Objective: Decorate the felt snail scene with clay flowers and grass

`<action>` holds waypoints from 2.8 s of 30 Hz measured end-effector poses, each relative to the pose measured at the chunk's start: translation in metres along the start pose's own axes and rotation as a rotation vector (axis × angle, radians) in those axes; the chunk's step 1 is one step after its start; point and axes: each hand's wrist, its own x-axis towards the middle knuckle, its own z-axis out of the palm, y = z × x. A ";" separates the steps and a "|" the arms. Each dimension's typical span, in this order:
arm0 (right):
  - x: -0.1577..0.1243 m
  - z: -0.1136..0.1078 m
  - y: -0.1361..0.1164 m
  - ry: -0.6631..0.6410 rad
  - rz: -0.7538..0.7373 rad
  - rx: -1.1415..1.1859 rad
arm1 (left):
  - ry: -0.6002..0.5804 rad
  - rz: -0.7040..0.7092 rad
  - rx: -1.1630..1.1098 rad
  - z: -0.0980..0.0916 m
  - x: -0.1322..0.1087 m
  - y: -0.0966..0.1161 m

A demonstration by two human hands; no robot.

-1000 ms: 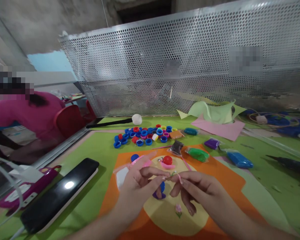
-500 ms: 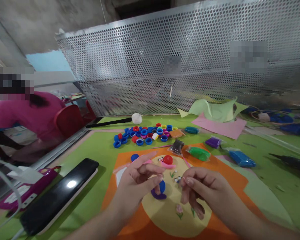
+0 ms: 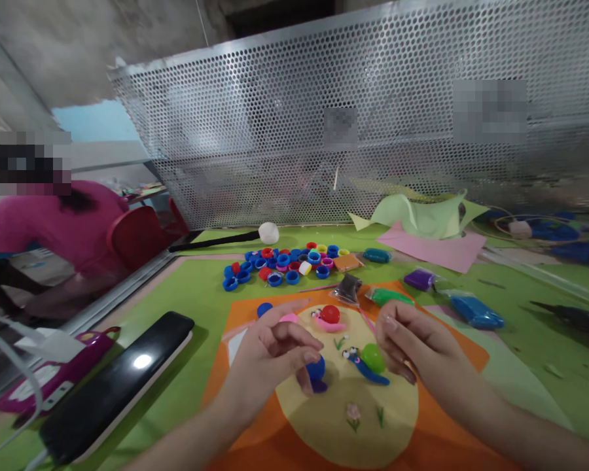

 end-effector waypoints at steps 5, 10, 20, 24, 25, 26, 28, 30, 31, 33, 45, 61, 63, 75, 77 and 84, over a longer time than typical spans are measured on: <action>0.007 -0.006 -0.003 0.009 0.000 -0.078 | 0.030 -0.054 0.111 0.001 -0.002 0.004; 0.001 0.007 0.002 -0.210 0.108 -0.157 | 0.012 0.090 0.296 0.008 -0.008 0.007; -0.004 0.025 0.012 -0.267 0.183 -0.168 | 0.041 0.340 0.486 0.025 -0.014 0.002; -0.004 0.029 0.012 -0.198 0.196 -0.183 | 0.002 0.364 0.564 0.027 -0.015 0.005; -0.004 0.029 0.012 -0.178 0.198 -0.178 | 0.000 0.367 0.583 0.027 -0.016 0.005; -0.005 0.030 0.012 -0.162 0.198 -0.169 | 0.003 0.366 0.598 0.027 -0.017 0.006; -0.005 0.032 0.012 -0.143 0.196 -0.150 | 0.027 0.366 0.618 0.027 -0.018 0.005; -0.005 0.033 0.013 -0.143 0.197 -0.133 | 0.047 0.372 0.646 0.026 -0.019 0.004; -0.006 0.033 0.014 -0.146 0.200 -0.126 | 0.052 0.383 0.666 0.026 -0.020 0.003; -0.006 0.033 0.016 -0.157 0.199 -0.110 | 0.046 0.422 0.712 0.025 -0.021 0.002; -0.008 0.033 0.011 -0.225 0.171 -0.112 | 0.000 0.583 0.915 0.021 -0.020 0.002; 0.029 -0.031 0.003 0.088 -0.201 -0.503 | 0.197 0.056 -0.051 0.001 0.008 0.004; 0.042 -0.047 0.013 0.159 -0.211 -0.540 | 0.174 0.022 -0.098 0.002 0.007 0.005; 0.048 -0.059 0.029 0.145 -0.320 -0.902 | 0.120 -0.044 -0.127 0.003 0.005 0.007; 0.053 -0.065 0.032 0.144 -0.341 -0.979 | 0.114 -0.039 -0.109 0.003 0.006 0.006; 0.062 -0.081 0.044 0.149 -0.386 -1.170 | 0.073 -0.030 -0.138 0.001 0.006 0.004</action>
